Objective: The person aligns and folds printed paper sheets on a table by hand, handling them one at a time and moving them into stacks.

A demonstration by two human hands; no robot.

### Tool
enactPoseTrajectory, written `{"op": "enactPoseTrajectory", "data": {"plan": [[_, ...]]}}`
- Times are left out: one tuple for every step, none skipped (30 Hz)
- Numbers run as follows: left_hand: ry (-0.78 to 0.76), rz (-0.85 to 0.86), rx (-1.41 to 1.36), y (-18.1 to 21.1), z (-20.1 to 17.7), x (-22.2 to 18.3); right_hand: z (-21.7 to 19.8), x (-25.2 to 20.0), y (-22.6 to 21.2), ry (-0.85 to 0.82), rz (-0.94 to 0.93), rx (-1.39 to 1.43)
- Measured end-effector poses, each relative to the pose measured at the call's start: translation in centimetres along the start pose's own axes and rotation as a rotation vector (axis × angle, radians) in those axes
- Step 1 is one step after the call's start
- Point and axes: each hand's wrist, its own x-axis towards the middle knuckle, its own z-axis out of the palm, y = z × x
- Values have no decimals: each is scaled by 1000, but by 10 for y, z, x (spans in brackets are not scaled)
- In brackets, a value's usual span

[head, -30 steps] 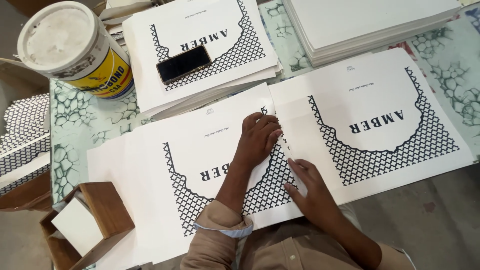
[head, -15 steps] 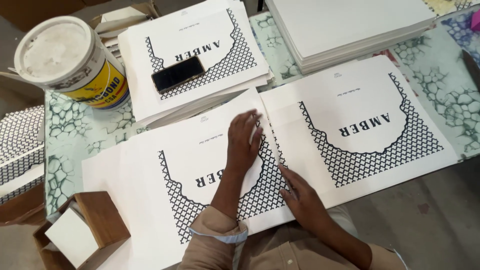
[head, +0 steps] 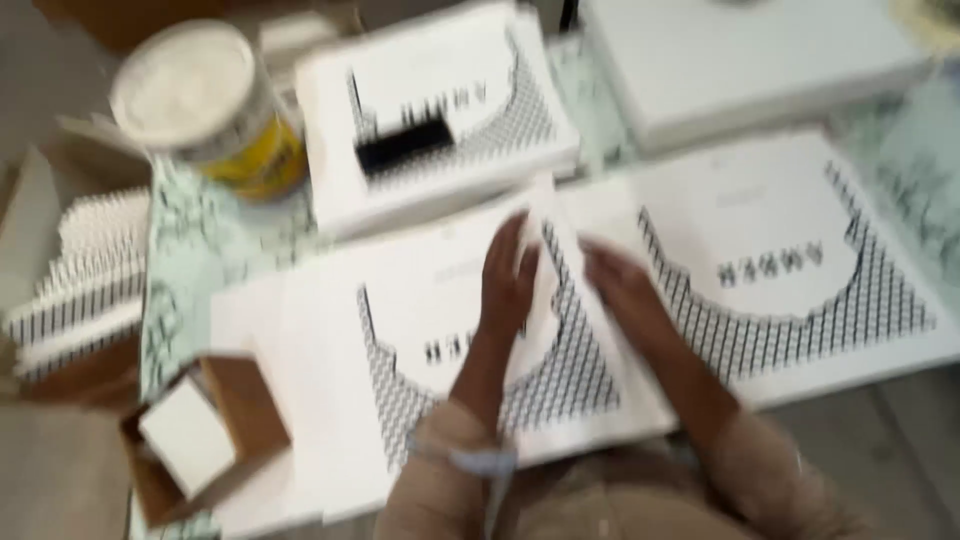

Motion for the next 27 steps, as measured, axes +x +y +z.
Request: {"op": "enactPoseTrajectory", "data": {"plan": [[-28,-50,3,18,-9,-6,4,-4,-2,-4,57,7],[-71,-52,-44,36,-17,-9,8,-7,-5,-33,64,16],[-83,0,-90,45,-21,18,10,18,-21,-62,8,19],[-79,4,-86,43,-18,4,9,26,-9,-66,3,19],[-80,4,-103,36,-13,5,8,49,-5,-107,-16,143],[-82,4,-120,28,-8,6,8,73,-1,-152,-34,265],[-79,8,-114,35,-13,10,10,72,-6,-156,-39,268],[-88,18,-99,40,-18,13,12,72,-8,-144,74,313],[-96,15,-89,48,-20,10,11,68,-9,-132,201,350],[-93,5,-90,46,-17,3,10,67,-1,-135,210,346],[-89,51,-6,41,-13,5,10,74,3,-193,233,510],[-85,97,78,37,-9,6,8,80,5,-252,257,673],[-80,110,77,39,-10,13,6,81,6,-253,243,671],[-91,115,150,40,-10,19,4,82,8,-243,244,639],[-123,87,217,46,-11,9,2,66,20,-220,283,612],[-140,68,211,48,-12,6,-1,54,18,-208,306,617],[-154,81,236,49,-12,8,-5,47,12,-218,227,544],[-170,94,260,51,-13,11,-9,38,5,-228,150,469],[-156,110,258,46,-10,12,-13,34,-16,-229,130,461],[-180,63,259,41,-8,12,-16,27,-37,-120,81,314],[-210,3,259,38,-6,7,-20,16,-55,-11,44,168],[-202,6,256,38,-5,10,-39,13,-66,-12,38,162],[-208,22,231,38,-6,8,-57,7,-73,162,-186,250],[-215,39,206,38,-6,6,-75,1,-80,334,-412,336],[-219,26,203,40,-9,5,-76,-12,-92,334,-399,332],[-250,60,187,42,-11,4,-78,-25,-103,370,-609,240],[-271,108,169,43,-10,10,-82,-32,-119,400,-834,142]]}}
